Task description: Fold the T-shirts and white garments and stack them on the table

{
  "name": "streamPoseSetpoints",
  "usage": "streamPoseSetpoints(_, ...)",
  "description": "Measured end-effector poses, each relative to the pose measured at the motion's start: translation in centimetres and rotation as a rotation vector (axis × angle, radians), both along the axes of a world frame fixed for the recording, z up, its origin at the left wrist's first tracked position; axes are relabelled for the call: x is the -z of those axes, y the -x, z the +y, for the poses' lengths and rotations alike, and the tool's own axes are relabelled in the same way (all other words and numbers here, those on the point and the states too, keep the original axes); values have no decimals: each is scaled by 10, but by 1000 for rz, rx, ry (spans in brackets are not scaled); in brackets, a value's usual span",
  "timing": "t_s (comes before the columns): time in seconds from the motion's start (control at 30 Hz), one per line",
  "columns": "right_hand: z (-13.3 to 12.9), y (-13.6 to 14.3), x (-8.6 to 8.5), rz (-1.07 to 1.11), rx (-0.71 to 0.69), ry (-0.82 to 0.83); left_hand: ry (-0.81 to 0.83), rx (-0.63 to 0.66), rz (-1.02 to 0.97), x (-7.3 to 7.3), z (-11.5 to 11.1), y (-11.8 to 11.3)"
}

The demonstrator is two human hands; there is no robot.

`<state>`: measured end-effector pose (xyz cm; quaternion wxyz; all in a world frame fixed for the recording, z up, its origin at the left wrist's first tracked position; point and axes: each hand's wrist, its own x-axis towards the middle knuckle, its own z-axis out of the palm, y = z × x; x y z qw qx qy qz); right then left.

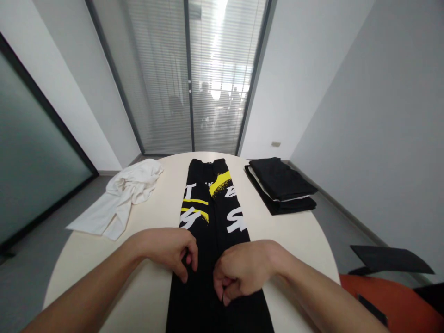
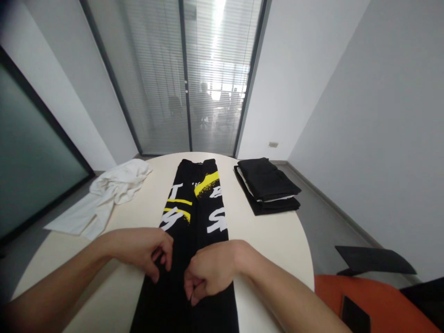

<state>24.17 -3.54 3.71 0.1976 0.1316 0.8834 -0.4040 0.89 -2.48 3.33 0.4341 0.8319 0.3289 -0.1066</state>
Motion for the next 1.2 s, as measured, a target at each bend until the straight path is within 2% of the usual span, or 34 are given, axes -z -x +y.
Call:
streamPoseSetpoints(0.13, 17, -6, 12, 46, 93, 277, 73, 9, -63, -12, -14, -8)
streamPoseSetpoints(0.27, 36, -12, 31, 111, 233, 554, 106, -109, -107, -29, -28, -17)
streamPoseSetpoints(0.37, 46, -15, 38, 149, 323, 710, 38, -211, -99, -38, -31, -19)
streamPoseSetpoints(0.5, 53, -16, 37, 200, 440, 799, -108, -321, -22, -40, -37, -26)
streamPoseSetpoints(0.63, 57, -15, 37, 191, 541, 823, -241, -431, 13, -37, -46, -38)
streamPoseSetpoints(0.77, 58, -15, 40, 225, 524, 747, -315, -497, -62, -32, -48, -44)
streamPoseSetpoints(0.9, 59, -15, 43, 257, 539, 701, -321, -509, -113, -20, -38, -44)
streamPoseSetpoints(1.07, 57, -11, 46, 333, 758, 689, -370, -519, -233, 1, -21, -42)
streamPoseSetpoints(1.2, 55, -11, 40, 346, 947, 732, -311, -577, -316, 13, -8, -38)
